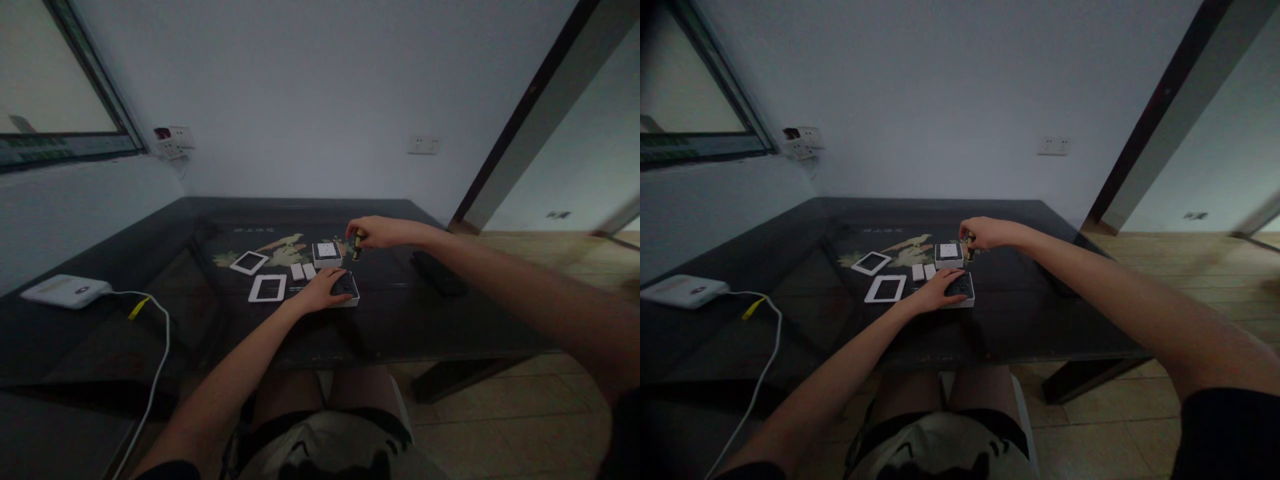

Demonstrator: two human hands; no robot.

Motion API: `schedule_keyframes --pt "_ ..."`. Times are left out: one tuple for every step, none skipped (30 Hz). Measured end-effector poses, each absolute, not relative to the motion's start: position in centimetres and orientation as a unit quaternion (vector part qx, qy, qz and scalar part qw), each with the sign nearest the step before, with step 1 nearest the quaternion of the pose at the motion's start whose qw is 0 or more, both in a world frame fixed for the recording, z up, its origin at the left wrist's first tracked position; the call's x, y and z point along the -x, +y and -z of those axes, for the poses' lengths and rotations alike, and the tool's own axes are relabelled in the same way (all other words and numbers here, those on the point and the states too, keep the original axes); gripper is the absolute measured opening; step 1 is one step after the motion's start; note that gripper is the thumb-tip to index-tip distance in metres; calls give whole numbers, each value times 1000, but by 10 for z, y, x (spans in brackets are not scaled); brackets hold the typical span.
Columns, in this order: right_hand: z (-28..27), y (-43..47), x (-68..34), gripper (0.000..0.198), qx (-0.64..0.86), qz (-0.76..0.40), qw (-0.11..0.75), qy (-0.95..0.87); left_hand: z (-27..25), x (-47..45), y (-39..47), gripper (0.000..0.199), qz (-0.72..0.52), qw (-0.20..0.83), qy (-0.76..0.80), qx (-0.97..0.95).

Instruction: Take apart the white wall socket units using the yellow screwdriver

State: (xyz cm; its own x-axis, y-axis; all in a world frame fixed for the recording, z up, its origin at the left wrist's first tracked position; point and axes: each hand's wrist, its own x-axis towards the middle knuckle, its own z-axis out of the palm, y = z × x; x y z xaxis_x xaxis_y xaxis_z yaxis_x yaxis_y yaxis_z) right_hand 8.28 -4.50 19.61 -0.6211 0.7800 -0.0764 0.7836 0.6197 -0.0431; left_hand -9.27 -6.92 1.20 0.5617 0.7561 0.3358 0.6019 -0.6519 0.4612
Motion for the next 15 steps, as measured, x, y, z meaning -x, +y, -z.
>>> schedule_keyframes --pt "-198 -46 -83 35 -430 40 40 901 -12 92 -69 67 -259 147 389 -872" --pt "-198 -48 -84 34 -433 24 47 900 -12 92 -69 67 -257 145 390 -872" --pt "-198 -51 -83 33 -443 -8 48 895 -12 92 -69 67 -255 143 391 -873" --pt "-196 -54 -83 32 -456 -50 45 888 -13 92 -69 67 -254 142 393 -872" --pt "-193 -56 -82 35 -470 -90 40 877 -13 92 -69 67 -255 143 394 -872" --pt "-191 -59 -82 37 -482 -122 35 867 -13 93 -69 67 -256 145 394 -871" --pt "-188 -60 -82 38 -490 -139 28 860 -13 93 -69 67 -258 147 394 -870" --pt "-187 -60 -82 36 -491 -142 21 859 -12 93 -69 67 -260 150 392 -870" --pt "-186 -59 -83 31 -486 -133 15 864 -12 93 -69 66 -262 151 389 -870" --pt "-186 -58 -84 26 -475 -114 11 873 -11 94 -69 66 -263 151 386 -871" --pt "-188 -55 -85 21 -460 -86 12 884 -11 94 -69 66 -262 150 384 -873" --pt "-190 -53 -87 19 -441 -55 15 896 -11 94 -68 66 -260 148 383 -874" --pt "-192 -51 -88 22 -423 -26 20 906 -11 94 -68 66 -257 147 385 -874" --pt "-194 -49 -89 26 -410 -4 21 912 -11 93 -69 67 -254 146 389 -874" --pt "-195 -48 -89 29 -404 11 17 914 -11 93 -69 67 -251 146 392 -873"
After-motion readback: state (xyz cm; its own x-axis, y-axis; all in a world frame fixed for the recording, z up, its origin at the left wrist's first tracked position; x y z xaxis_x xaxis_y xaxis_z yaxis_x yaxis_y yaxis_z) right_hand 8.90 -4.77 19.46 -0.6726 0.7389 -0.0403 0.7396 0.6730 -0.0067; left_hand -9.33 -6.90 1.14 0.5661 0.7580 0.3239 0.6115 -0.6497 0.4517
